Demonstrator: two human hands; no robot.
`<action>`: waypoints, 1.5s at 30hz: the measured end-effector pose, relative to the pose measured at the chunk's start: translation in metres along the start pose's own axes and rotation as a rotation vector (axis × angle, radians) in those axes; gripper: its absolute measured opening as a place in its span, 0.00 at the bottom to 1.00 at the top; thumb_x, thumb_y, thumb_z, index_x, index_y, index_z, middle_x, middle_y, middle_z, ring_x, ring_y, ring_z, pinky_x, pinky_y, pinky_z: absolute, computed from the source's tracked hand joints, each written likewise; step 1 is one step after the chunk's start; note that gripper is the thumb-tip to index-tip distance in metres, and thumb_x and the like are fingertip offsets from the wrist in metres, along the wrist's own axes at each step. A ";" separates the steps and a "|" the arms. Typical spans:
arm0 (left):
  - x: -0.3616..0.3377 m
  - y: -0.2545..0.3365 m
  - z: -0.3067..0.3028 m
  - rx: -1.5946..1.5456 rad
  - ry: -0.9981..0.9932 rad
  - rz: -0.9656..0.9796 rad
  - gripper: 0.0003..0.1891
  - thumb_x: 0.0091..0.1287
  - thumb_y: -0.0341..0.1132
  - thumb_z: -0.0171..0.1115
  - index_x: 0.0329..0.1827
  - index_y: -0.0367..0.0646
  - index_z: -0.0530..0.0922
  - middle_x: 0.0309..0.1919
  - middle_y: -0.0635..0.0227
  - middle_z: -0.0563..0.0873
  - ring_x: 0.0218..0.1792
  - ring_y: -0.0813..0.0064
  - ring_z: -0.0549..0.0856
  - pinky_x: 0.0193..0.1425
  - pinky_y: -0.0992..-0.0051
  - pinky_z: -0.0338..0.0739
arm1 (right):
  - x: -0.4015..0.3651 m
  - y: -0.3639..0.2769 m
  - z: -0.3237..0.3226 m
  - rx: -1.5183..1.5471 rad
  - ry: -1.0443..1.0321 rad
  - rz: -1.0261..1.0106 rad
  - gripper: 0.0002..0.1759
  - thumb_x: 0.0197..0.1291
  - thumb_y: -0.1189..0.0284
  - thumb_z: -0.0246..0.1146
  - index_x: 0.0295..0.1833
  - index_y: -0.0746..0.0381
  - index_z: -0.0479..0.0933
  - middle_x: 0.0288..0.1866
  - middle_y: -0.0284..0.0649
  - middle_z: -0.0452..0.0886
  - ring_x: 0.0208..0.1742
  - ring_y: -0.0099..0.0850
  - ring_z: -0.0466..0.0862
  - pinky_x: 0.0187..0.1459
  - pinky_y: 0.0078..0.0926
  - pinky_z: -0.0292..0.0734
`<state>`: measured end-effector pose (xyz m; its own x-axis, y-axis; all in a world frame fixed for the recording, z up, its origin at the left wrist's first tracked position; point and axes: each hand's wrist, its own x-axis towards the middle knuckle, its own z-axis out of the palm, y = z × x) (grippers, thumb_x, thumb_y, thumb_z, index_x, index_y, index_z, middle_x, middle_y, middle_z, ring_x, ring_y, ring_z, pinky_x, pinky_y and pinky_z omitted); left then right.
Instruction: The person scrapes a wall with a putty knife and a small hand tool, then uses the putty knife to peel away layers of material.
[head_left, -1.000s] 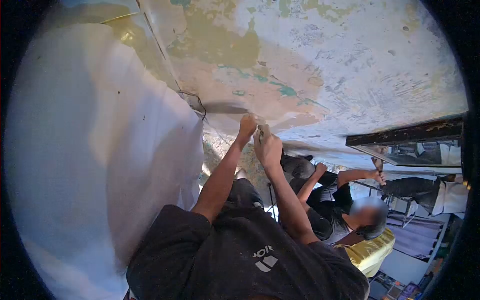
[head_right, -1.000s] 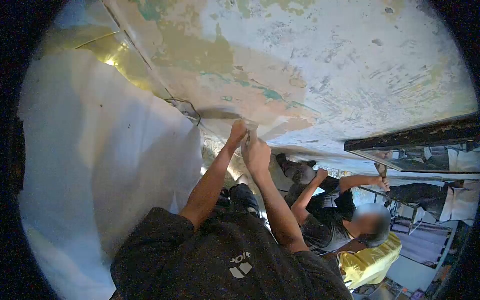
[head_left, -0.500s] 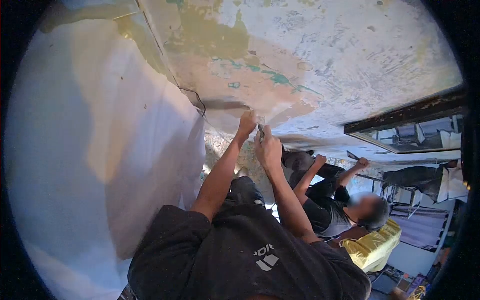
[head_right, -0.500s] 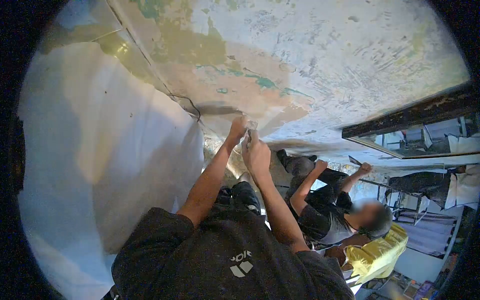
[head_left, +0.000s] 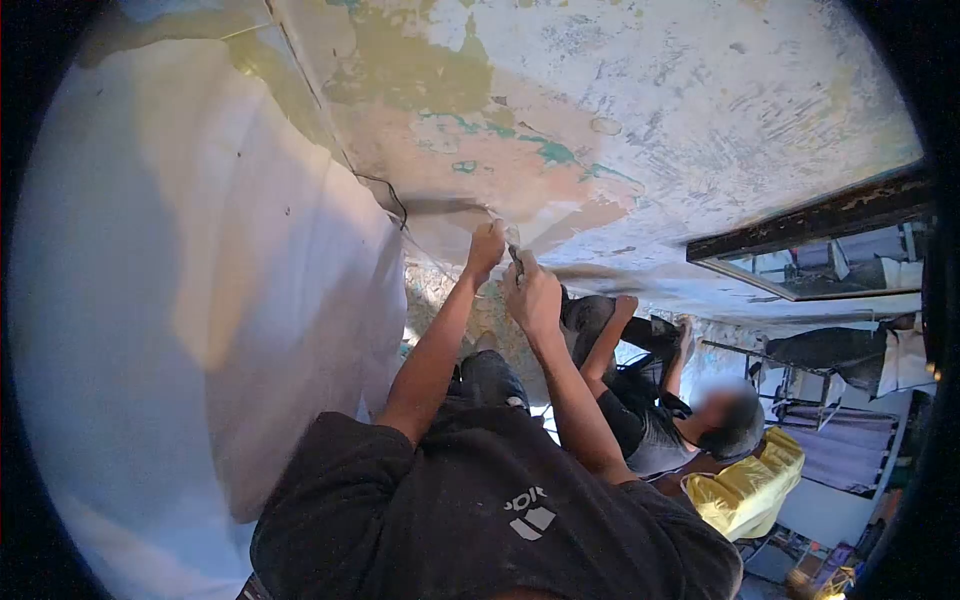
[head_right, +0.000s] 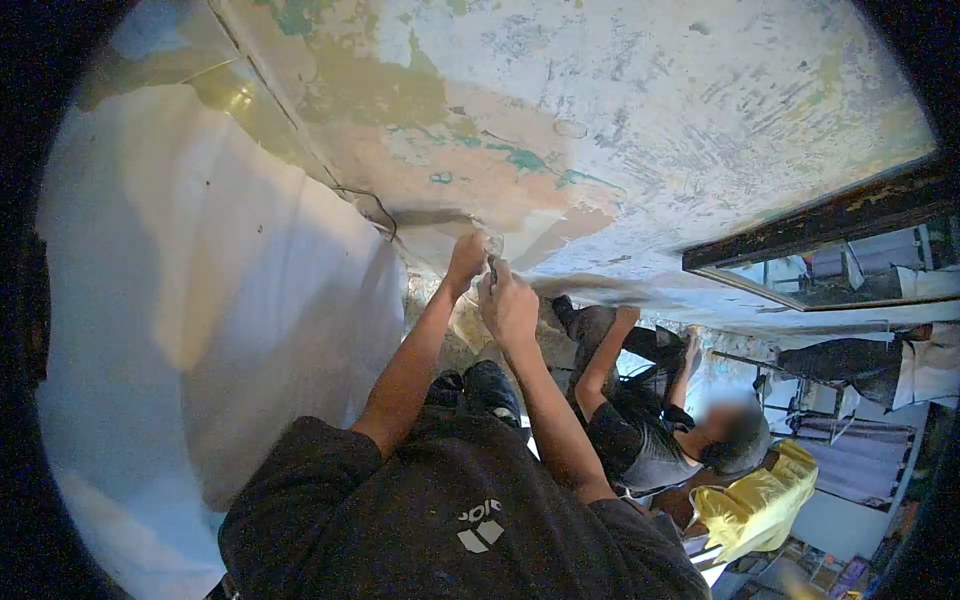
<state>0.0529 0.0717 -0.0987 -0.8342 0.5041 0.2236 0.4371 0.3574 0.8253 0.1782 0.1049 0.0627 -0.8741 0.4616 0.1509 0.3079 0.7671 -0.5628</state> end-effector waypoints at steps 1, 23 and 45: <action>0.004 -0.004 -0.001 0.140 0.043 0.156 0.16 0.68 0.38 0.42 0.34 0.34 0.73 0.30 0.47 0.80 0.36 0.50 0.81 0.40 0.55 0.74 | 0.003 -0.004 -0.003 0.003 -0.004 0.007 0.10 0.59 0.71 0.59 0.43 0.65 0.74 0.26 0.58 0.79 0.31 0.56 0.81 0.33 0.50 0.74; 0.033 -0.034 0.021 -0.358 0.061 -0.484 0.16 0.66 0.37 0.47 0.34 0.30 0.77 0.37 0.40 0.81 0.41 0.43 0.79 0.46 0.50 0.70 | 0.036 -0.012 0.001 -0.038 -0.077 -0.013 0.11 0.57 0.73 0.60 0.45 0.65 0.74 0.31 0.56 0.80 0.34 0.54 0.81 0.33 0.48 0.75; 0.032 -0.031 0.024 -0.500 -0.027 -0.394 0.17 0.67 0.42 0.48 0.31 0.37 0.76 0.26 0.63 0.77 0.29 0.71 0.75 0.33 0.66 0.70 | 0.040 0.002 0.012 -0.024 0.009 -0.035 0.09 0.58 0.73 0.59 0.43 0.65 0.72 0.27 0.56 0.79 0.29 0.55 0.80 0.31 0.48 0.75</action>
<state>0.0206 0.0960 -0.1298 -0.8886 0.4318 -0.1544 -0.1162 0.1138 0.9867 0.1394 0.1192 0.0579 -0.8809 0.4388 0.1776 0.2865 0.7929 -0.5378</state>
